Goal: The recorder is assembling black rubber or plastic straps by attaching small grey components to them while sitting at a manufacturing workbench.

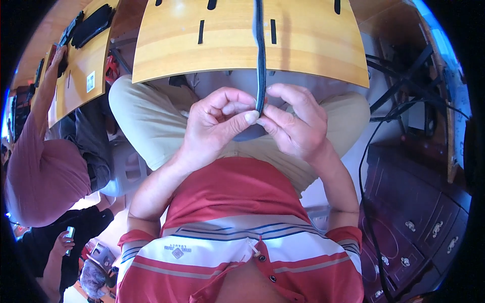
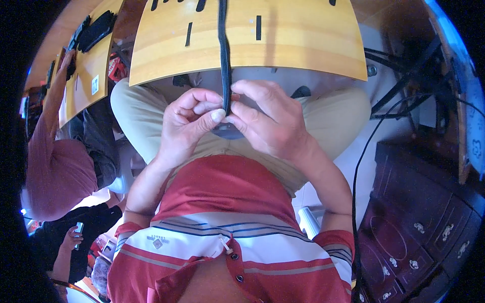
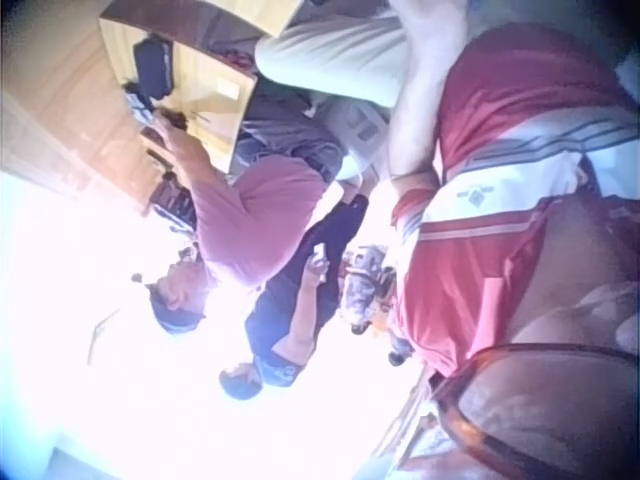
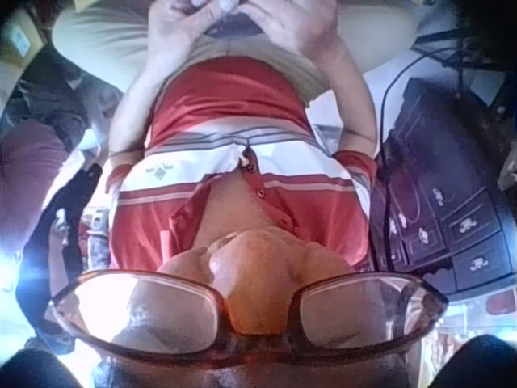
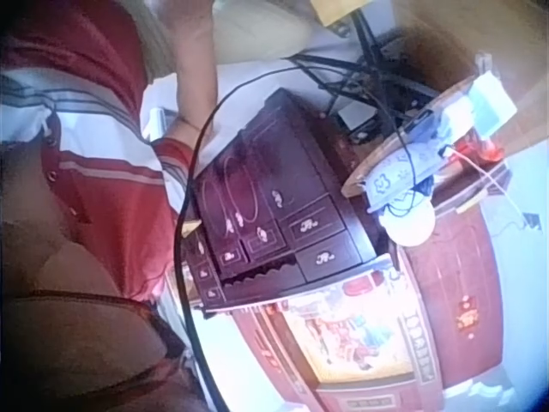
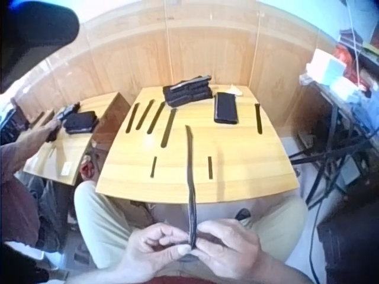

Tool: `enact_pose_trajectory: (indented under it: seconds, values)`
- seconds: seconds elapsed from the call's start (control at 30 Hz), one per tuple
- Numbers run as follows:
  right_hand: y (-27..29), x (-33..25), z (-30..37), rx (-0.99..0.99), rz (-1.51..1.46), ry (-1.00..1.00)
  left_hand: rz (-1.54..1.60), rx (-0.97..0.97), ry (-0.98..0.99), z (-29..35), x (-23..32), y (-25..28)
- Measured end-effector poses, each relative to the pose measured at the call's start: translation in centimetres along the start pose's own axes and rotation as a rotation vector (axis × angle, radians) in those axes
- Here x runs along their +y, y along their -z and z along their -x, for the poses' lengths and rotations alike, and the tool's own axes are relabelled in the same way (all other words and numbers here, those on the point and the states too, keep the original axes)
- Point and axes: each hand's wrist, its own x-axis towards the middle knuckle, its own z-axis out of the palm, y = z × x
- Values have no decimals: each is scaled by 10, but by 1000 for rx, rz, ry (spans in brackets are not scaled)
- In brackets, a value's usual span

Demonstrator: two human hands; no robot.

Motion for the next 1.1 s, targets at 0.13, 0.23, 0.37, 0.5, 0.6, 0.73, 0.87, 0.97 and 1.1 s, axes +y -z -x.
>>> enact_pose_trajectory:
  seconds: [0.13,0.23,0.37,0.5,0.6,0.73,0.87,0.97,1.1]
  values:
    - [1,2,-1,45,7,50,-4,9,20,4,3,-1]
    - [3,1,-4,62,15,62,-66,-6,40,7,5,-3]
    - [3,-2,-3,91,3,70,-120,-5,-8,9,5,-5]
    - [6,-6,-4,76,-9,74,-110,-9,-13,10,6,-5]
    - [5,-7,-6,66,-38,75,-131,-15,-16,12,9,-3]
    - [9,-8,-11,-60,-147,-16,-145,1,-22,15,9,-4]
    - [10,-9,-15,-110,-243,-62,-208,4,-67,17,11,-3]
    - [4,-9,-17,-45,-263,-94,-223,28,-75,17,14,-3]
    - [1,-10,-19,-24,-353,-128,-225,19,-104,17,15,1]
